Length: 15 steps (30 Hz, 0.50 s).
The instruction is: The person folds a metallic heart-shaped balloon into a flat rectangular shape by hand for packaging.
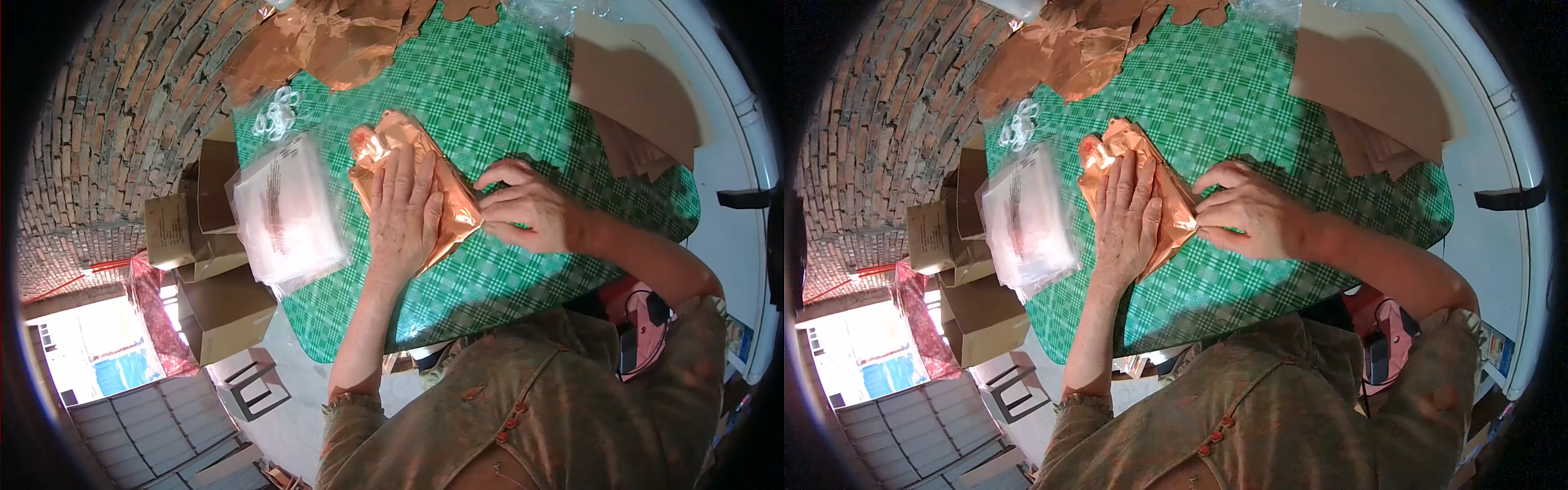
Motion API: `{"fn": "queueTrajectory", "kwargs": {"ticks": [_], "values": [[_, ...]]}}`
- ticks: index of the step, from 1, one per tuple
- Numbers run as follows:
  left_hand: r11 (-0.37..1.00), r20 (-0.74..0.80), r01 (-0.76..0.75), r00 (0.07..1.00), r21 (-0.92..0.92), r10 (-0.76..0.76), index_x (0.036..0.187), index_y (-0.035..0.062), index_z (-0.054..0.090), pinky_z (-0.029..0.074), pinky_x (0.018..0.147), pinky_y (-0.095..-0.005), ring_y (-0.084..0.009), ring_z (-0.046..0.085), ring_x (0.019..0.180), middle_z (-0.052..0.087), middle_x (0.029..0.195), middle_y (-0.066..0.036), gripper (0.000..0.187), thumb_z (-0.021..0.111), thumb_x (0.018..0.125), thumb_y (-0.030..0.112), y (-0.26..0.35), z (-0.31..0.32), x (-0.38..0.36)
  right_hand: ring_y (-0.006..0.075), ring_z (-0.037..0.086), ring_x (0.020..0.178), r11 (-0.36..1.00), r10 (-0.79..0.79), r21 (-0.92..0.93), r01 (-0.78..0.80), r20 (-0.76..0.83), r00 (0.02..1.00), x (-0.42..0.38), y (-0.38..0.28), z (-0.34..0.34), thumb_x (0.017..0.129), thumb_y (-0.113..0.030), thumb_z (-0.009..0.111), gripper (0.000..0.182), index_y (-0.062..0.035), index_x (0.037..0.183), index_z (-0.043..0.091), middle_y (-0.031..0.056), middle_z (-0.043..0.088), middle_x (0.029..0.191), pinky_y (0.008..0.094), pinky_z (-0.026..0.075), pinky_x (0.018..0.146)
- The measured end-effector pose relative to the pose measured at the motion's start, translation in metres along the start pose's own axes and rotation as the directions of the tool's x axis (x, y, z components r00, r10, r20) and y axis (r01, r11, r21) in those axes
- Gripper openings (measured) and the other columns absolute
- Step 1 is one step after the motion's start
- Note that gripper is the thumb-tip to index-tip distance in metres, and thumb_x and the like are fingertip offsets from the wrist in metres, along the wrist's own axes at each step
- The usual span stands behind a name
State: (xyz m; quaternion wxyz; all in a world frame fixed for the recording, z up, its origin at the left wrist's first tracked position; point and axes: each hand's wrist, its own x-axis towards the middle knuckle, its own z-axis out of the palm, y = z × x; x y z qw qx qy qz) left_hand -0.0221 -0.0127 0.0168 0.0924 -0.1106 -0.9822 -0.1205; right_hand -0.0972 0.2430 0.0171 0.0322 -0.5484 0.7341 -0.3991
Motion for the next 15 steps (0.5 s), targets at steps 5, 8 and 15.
{"fn": "queueTrajectory", "kwargs": {"ticks": [5, 8, 15], "values": [[1.000, -0.005, -0.019, 1.000, -0.001, 0.019, 0.165, 0.0096, 0.042, 0.020, 0.131, -0.0540, -0.0402, 0.028, 0.161, 0.033, 0.172, -0.022, 0.058, 0.046, 0.113, 0.033, -0.001, 0.001, 0.000, 0.0250, 0.061, 0.119, 0.976, 0.216, 0.064, -0.208, -0.164, 0.963, -0.008, -0.019, 0.018, 0.092, -0.015, 0.080, 0.024, -0.0082, 0.115, 0.076, 0.0025, 0.077, 0.107, 0.0450, 0.043, 0.109], [1.000, -0.005, -0.024, 1.000, 0.010, 0.024, 0.165, 0.0094, 0.042, 0.021, 0.130, -0.0544, -0.0412, 0.029, 0.160, 0.032, 0.172, -0.024, 0.058, 0.047, 0.113, 0.033, -0.002, 0.002, 0.000, 0.0258, 0.060, 0.116, 0.955, 0.295, 0.093, -0.282, -0.197, 0.935, -0.005, -0.032, 0.020, 0.091, -0.015, 0.080, 0.031, -0.0087, 0.121, 0.072, 0.0032, 0.074, 0.104, 0.0450, 0.044, 0.106], [0.999, -0.008, -0.037, 0.999, 0.023, 0.037, 0.165, 0.0085, 0.042, 0.023, 0.130, -0.0538, -0.0420, 0.031, 0.159, 0.033, 0.172, -0.025, 0.059, 0.049, 0.112, 0.034, -0.001, 0.001, 0.000, 0.0303, 0.058, 0.116, 0.970, 0.203, -0.080, -0.229, -0.246, 0.948, -0.014, -0.039, 0.040, 0.092, -0.010, 0.077, 0.033, -0.0049, 0.124, 0.071, 0.0079, 0.069, 0.115, 0.0452, 0.046, 0.105]]}}
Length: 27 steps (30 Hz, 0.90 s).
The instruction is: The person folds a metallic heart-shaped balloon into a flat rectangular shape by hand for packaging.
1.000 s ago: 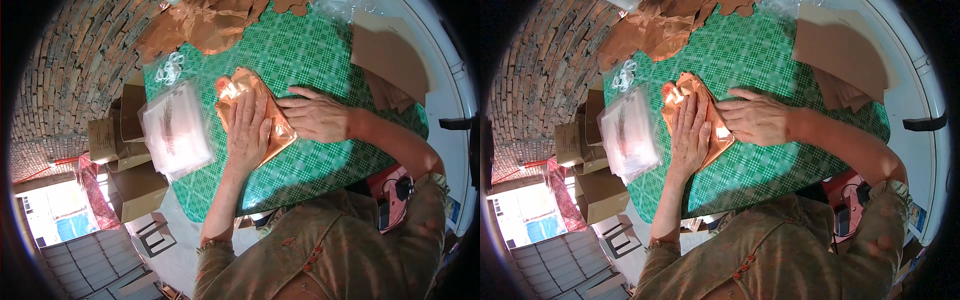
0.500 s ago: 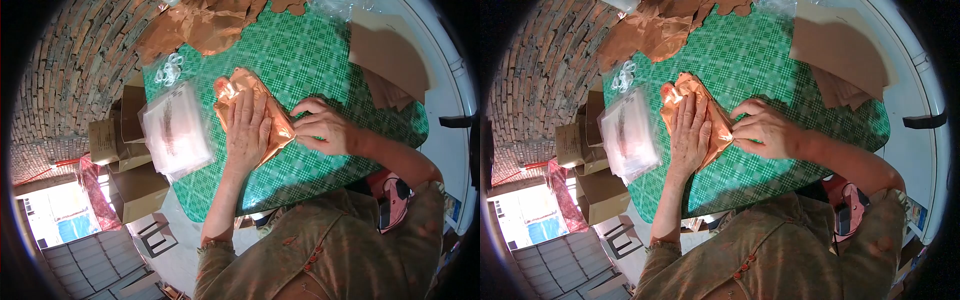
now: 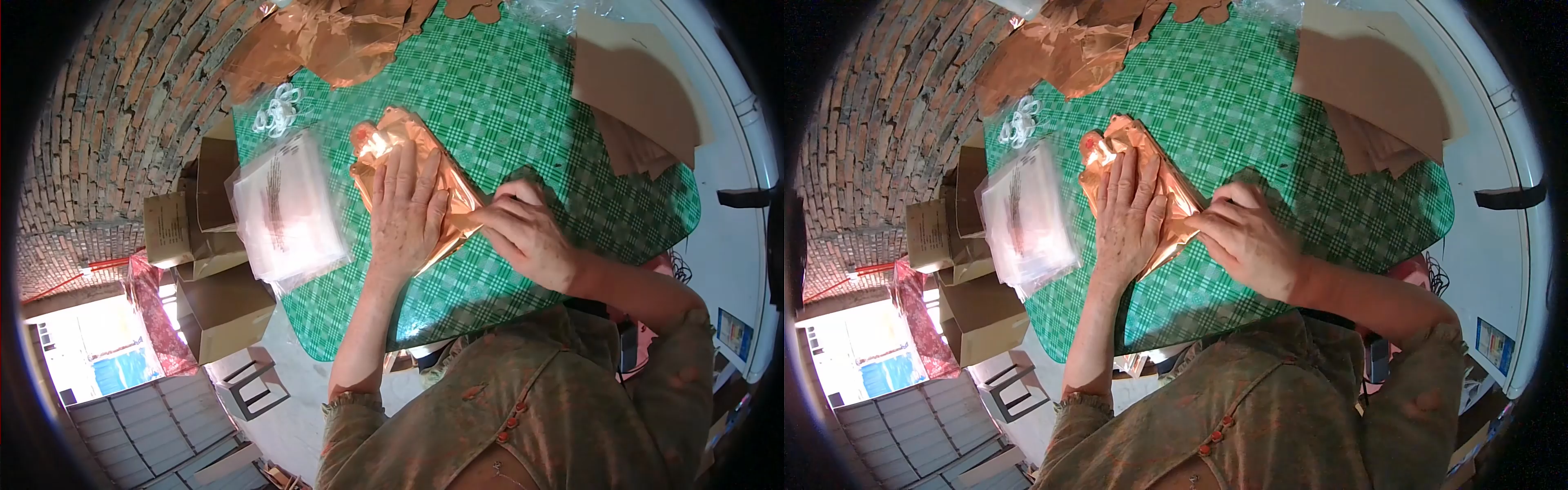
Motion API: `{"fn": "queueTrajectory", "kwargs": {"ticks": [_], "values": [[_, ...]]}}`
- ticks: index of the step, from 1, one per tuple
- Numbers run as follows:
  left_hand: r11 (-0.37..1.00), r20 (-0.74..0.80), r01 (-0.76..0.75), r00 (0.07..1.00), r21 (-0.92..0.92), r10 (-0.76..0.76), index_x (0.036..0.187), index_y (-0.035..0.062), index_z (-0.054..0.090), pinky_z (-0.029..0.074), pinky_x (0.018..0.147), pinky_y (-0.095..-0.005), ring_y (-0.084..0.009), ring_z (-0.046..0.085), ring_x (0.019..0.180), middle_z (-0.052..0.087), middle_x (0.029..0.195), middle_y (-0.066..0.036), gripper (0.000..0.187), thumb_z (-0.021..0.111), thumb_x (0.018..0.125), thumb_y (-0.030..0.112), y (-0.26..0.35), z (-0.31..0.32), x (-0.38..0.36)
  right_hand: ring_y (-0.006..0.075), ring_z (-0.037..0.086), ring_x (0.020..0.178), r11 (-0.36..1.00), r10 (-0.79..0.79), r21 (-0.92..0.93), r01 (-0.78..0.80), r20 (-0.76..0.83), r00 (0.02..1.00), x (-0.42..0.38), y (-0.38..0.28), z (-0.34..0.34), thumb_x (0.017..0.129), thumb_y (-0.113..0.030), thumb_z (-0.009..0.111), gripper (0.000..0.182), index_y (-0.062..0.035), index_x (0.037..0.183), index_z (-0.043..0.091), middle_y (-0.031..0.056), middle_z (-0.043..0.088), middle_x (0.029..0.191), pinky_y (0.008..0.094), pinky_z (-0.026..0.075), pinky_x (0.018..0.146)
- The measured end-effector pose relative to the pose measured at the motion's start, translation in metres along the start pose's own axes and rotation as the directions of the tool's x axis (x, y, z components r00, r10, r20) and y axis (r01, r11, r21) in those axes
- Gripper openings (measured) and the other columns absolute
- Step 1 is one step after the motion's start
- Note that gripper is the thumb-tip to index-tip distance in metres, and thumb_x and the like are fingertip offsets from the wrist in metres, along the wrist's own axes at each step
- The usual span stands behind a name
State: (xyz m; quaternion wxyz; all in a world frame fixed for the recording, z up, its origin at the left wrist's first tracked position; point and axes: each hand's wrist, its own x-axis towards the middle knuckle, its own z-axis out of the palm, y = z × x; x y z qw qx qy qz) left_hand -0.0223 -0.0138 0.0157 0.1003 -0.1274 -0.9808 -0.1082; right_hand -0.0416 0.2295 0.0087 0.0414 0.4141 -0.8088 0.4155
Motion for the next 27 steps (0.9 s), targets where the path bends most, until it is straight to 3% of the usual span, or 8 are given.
{"fn": "queueTrajectory", "kwargs": {"ticks": [6, 15, 21, 25, 27], "values": [[0.999, -0.031, 0.007, 0.999, -0.048, -0.009, 0.166, 0.0066, 0.040, 0.022, 0.130, -0.0542, -0.0428, 0.031, 0.159, 0.032, 0.172, -0.024, 0.061, 0.048, 0.113, 0.035, -0.001, 0.002, -0.002, 0.0311, 0.056, 0.121, 1.000, 0.023, -0.019, -0.024, -0.049, 0.999, -0.011, -0.012, 0.004, 0.092, -0.005, 0.073, 0.039, 0.0005, 0.129, 0.068, 0.0101, 0.067, 0.120, 0.0457, 0.047, 0.106], [1.000, -0.003, -0.007, 1.000, 0.016, 0.007, 0.166, 0.0082, 0.040, 0.021, 0.130, -0.0540, -0.0432, 0.030, 0.159, 0.032, 0.172, -0.024, 0.061, 0.047, 0.113, 0.037, -0.001, 0.002, -0.001, 0.0330, 0.053, 0.125, 0.998, 0.043, -0.044, -0.043, -0.018, 0.999, -0.014, -0.017, 0.003, 0.090, -0.004, 0.073, 0.046, 0.0001, 0.135, 0.064, 0.0112, 0.063, 0.130, 0.0477, 0.045, 0.107], [1.000, -0.001, 0.016, 1.000, -0.026, -0.016, 0.166, 0.0035, 0.038, 0.020, 0.131, -0.0536, -0.0413, 0.029, 0.160, 0.031, 0.173, -0.023, 0.063, 0.045, 0.114, 0.037, 0.000, 0.001, -0.002, 0.0345, 0.051, 0.134, 0.991, 0.135, 0.008, -0.134, -0.067, 0.989, 0.004, -0.007, -0.010, 0.091, -0.002, 0.069, 0.049, -0.0008, 0.140, 0.058, 0.0132, 0.062, 0.132, 0.0493, 0.042, 0.112], [0.998, 0.020, 0.030, 0.999, -0.055, -0.029, 0.165, 0.0006, 0.038, 0.020, 0.131, -0.0541, -0.0418, 0.028, 0.161, 0.031, 0.173, -0.023, 0.062, 0.042, 0.114, 0.035, 0.002, -0.004, 0.000, 0.0336, 0.041, 0.148, 0.936, -0.018, -0.350, 0.040, 0.064, 0.998, 0.026, 0.016, -0.018, 0.089, -0.002, 0.069, 0.055, -0.0023, 0.143, 0.061, 0.0114, 0.056, 0.153, 0.0509, 0.036, 0.117], [0.997, 0.028, 0.033, 0.999, -0.069, -0.031, 0.165, 0.0003, 0.038, 0.019, 0.131, -0.0543, -0.0421, 0.027, 0.161, 0.031, 0.173, -0.023, 0.061, 0.040, 0.114, 0.034, 0.004, -0.006, 0.000, 0.0333, 0.036, 0.153, 0.926, -0.025, -0.370, 0.075, 0.138, 0.990, 0.036, 0.022, -0.019, 0.091, -0.006, 0.067, 0.053, -0.0043, 0.143, 0.064, 0.0066, 0.052, 0.159, 0.0519, 0.032, 0.120]]}}
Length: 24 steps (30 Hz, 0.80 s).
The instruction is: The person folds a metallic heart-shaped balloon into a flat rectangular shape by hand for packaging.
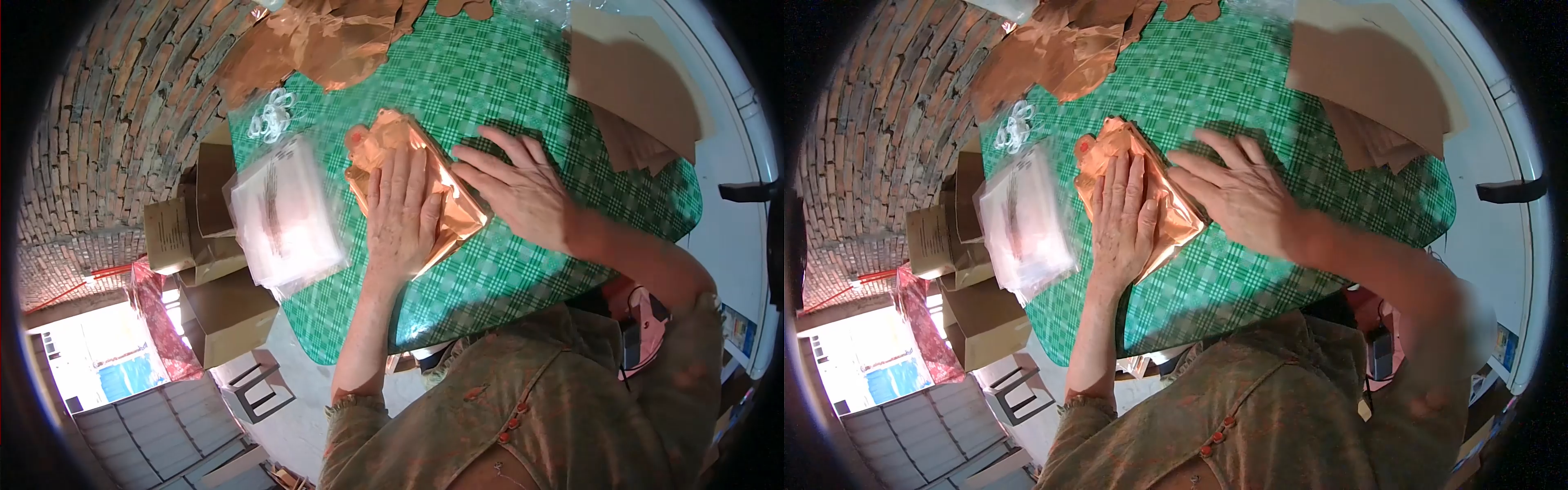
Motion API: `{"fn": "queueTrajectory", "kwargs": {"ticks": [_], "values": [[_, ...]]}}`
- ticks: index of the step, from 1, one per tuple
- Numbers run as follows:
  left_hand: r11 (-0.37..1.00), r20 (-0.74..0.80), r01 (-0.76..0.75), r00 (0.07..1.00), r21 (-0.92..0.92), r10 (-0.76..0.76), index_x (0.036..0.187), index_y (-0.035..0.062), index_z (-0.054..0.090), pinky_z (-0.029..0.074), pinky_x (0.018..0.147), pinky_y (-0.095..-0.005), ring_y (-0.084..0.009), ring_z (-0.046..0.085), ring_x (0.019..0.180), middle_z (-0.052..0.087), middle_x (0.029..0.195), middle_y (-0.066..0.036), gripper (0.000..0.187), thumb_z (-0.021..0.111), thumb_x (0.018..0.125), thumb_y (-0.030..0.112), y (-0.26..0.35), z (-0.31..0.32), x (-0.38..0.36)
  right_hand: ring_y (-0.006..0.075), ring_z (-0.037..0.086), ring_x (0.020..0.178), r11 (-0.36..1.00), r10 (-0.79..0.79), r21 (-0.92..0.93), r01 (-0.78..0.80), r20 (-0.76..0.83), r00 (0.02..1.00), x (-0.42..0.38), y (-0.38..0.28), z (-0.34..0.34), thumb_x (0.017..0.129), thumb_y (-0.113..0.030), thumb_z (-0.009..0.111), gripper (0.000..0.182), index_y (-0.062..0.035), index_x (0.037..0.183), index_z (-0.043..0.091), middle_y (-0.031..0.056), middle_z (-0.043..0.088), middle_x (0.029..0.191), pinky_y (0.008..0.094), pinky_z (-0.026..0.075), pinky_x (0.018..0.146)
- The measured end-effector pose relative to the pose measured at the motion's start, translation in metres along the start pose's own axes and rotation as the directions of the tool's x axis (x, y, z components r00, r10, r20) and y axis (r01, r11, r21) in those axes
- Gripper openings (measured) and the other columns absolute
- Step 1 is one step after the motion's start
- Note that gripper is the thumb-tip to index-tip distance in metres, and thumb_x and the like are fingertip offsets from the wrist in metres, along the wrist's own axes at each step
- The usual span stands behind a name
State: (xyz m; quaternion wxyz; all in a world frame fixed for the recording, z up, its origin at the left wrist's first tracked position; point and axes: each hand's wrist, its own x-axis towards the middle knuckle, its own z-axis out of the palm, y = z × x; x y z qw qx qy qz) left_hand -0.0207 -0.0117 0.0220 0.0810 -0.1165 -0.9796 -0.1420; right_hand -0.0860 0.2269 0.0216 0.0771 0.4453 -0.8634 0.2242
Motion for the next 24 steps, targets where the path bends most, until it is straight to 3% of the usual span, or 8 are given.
{"fn": "queueTrajectory", "kwargs": {"ticks": [6, 9, 15, 24], "values": [[0.998, -0.008, 0.005, 1.000, -0.057, -0.005, 0.165, 0.0005, 0.039, 0.018, 0.131, -0.0546, -0.0420, 0.027, 0.162, 0.034, 0.172, -0.023, 0.061, 0.040, 0.113, 0.033, 0.000, -0.002, 0.000, 0.0339, 0.035, 0.152, 0.990, -0.138, 0.038, 0.135, 0.070, 0.988, 0.016, 0.018, 0.012, 0.097, -0.014, 0.061, 0.043, -0.0084, 0.140, 0.067, 0.0041, 0.054, 0.157, 0.0534, 0.029, 0.123], [0.998, 0.012, 0.035, 0.999, -0.045, -0.034, 0.167, 0.0065, 0.038, 0.016, 0.133, -0.0514, -0.0346, 0.025, 0.164, 0.031, 0.175, -0.018, 0.060, 0.034, 0.115, 0.039, -0.002, 0.000, -0.002, 0.0344, 0.035, 0.152, 0.985, -0.169, 0.031, 0.167, 0.082, 0.982, 0.017, 0.023, 0.014, 0.098, -0.015, 0.059, 0.041, -0.0081, 0.137, 0.068, 0.0036, 0.056, 0.155, 0.0540, 0.029, 0.124], [1.000, 0.028, 0.002, 1.000, -0.005, -0.002, 0.164, 0.0021, 0.042, 0.018, 0.132, -0.0544, -0.0352, 0.031, 0.161, 0.038, 0.171, -0.019, 0.059, 0.045, 0.112, 0.031, 0.000, -0.002, 0.002, 0.0350, 0.033, 0.153, 0.979, -0.201, 0.054, 0.196, 0.094, 0.975, 0.021, 0.024, 0.012, 0.096, -0.019, 0.061, 0.038, -0.0091, 0.132, 0.070, 0.0033, 0.059, 0.148, 0.0553, 0.027, 0.124], [1.000, 0.031, 0.017, 0.999, 0.004, -0.017, 0.163, 0.0038, 0.045, 0.018, 0.132, -0.0560, -0.0356, 0.034, 0.159, 0.042, 0.168, -0.019, 0.057, 0.045, 0.113, 0.031, 0.000, -0.001, 0.003, 0.0320, 0.037, 0.151, 0.944, -0.329, 0.035, 0.329, -0.003, 0.944, 0.026, 0.032, 0.013, 0.090, -0.024, 0.067, 0.025, -0.0116, 0.108, 0.079, -0.0004, 0.066, 0.135, 0.0558, 0.025, 0.124]]}}
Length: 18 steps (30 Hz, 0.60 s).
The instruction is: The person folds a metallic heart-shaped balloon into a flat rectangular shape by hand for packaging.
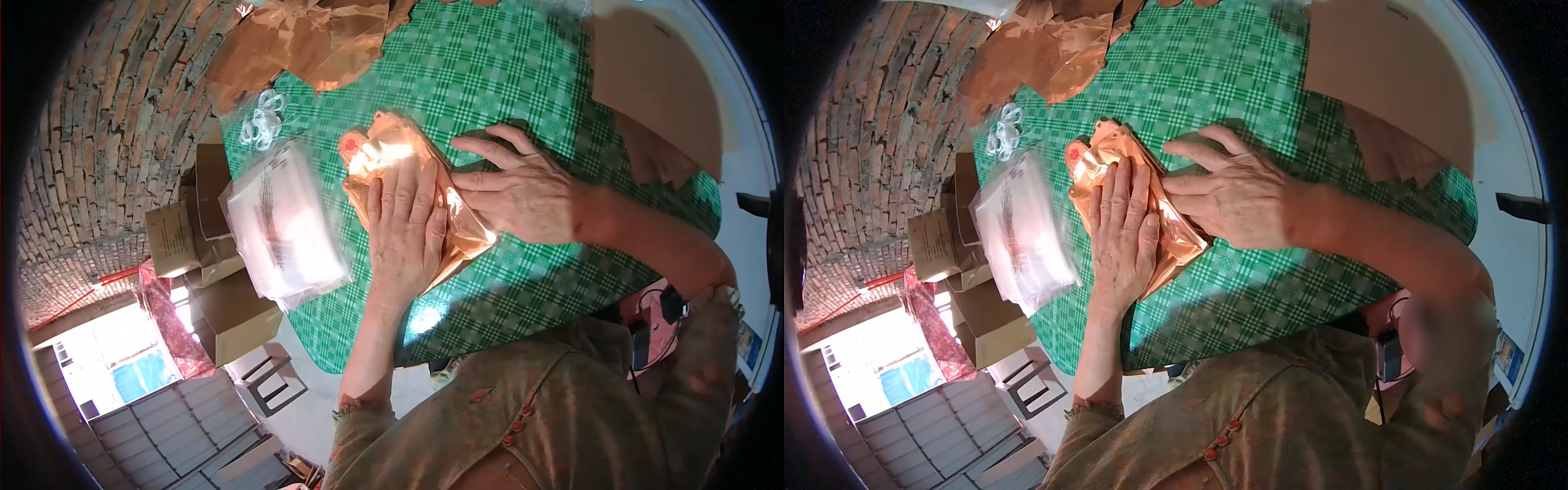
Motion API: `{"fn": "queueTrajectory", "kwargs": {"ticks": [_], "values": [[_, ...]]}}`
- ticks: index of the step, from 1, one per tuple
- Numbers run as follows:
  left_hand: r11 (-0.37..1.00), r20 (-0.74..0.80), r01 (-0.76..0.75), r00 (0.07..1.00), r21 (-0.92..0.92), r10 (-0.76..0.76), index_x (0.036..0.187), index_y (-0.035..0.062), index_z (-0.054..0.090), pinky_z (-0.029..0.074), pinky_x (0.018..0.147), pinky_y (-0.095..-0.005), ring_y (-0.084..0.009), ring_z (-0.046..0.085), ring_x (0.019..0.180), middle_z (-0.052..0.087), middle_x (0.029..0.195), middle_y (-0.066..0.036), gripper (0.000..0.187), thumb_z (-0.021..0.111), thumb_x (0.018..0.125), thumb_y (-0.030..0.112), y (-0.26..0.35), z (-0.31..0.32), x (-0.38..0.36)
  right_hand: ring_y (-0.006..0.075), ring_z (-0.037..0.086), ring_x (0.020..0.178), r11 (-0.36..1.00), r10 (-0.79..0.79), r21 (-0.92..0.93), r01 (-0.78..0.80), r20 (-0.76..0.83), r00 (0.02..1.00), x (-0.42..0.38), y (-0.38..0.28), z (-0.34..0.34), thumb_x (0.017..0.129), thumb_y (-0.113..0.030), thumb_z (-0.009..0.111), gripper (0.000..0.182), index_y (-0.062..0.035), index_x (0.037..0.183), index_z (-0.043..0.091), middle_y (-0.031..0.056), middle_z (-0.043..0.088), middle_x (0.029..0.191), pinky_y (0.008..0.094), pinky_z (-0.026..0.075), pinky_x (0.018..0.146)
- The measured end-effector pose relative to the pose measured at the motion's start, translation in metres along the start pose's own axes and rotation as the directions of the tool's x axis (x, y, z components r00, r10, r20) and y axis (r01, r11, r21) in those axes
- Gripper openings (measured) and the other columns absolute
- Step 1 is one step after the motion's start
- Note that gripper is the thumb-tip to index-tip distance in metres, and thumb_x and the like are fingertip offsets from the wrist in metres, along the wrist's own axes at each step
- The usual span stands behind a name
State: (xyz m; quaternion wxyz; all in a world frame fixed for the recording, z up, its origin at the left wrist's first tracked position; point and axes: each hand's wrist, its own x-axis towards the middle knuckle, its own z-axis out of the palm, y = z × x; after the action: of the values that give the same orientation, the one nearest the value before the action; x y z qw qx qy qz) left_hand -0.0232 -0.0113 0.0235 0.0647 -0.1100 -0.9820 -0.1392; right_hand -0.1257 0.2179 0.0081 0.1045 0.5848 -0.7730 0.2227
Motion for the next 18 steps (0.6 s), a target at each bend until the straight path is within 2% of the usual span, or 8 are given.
{"fn": "queueTrajectory", "kwargs": {"ticks": [3, 12, 15, 18], "values": [[1.000, -0.001, 0.003, 1.000, -0.002, -0.003, 0.163, 0.0062, 0.046, 0.018, 0.132, -0.0567, -0.0355, 0.034, 0.159, 0.043, 0.167, -0.019, 0.056, 0.045, 0.113, 0.032, 0.000, 0.000, 0.000, 0.0310, 0.039, 0.150, 1.000, -0.010, 0.014, 0.009, 0.030, 0.999, 0.000, 0.002, 0.000, 0.089, -0.025, 0.067, 0.023, -0.0123, 0.104, 0.079, -0.0017, 0.067, 0.132, 0.0564, 0.024, 0.125], [0.999, 0.017, 0.011, 1.000, 0.032, -0.012, 0.165, 0.0124, 0.045, 0.019, 0.131, -0.0561, -0.0347, 0.033, 0.159, 0.038, 0.170, -0.019, 0.056, 0.046, 0.113, 0.033, 0.001, 0.000, 0.001, 0.0222, 0.038, 0.154, 0.992, 0.001, 0.125, -0.026, 0.192, 0.981, -0.006, -0.007, -0.017, 0.095, -0.020, 0.068, 0.021, -0.0133, 0.113, 0.077, -0.0026, 0.067, 0.136, 0.0586, 0.013, 0.133], [0.999, 0.014, 0.006, 1.000, 0.043, -0.006, 0.165, 0.0130, 0.045, 0.020, 0.131, -0.0560, -0.0365, 0.034, 0.158, 0.037, 0.171, -0.020, 0.056, 0.047, 0.112, 0.033, -0.001, 0.001, 0.000, 0.0200, 0.041, 0.153, 0.975, 0.018, 0.215, -0.056, 0.179, 0.984, -0.011, -0.011, -0.017, 0.095, -0.018, 0.069, 0.021, -0.0120, 0.114, 0.076, -0.0021, 0.068, 0.136, 0.0580, 0.014, 0.133], [0.999, 0.006, 0.013, 1.000, 0.043, -0.013, 0.165, 0.0135, 0.046, 0.020, 0.131, -0.0559, -0.0382, 0.033, 0.158, 0.036, 0.171, -0.019, 0.057, 0.048, 0.112, 0.034, -0.001, 0.003, 0.000, 0.0201, 0.048, 0.148, 0.964, 0.029, 0.260, -0.060, 0.123, 0.992, -0.018, -0.014, -0.016, 0.093, -0.015, 0.069, 0.021, -0.0100, 0.112, 0.077, -0.0009, 0.071, 0.132, 0.0579, 0.019, 0.132]]}}
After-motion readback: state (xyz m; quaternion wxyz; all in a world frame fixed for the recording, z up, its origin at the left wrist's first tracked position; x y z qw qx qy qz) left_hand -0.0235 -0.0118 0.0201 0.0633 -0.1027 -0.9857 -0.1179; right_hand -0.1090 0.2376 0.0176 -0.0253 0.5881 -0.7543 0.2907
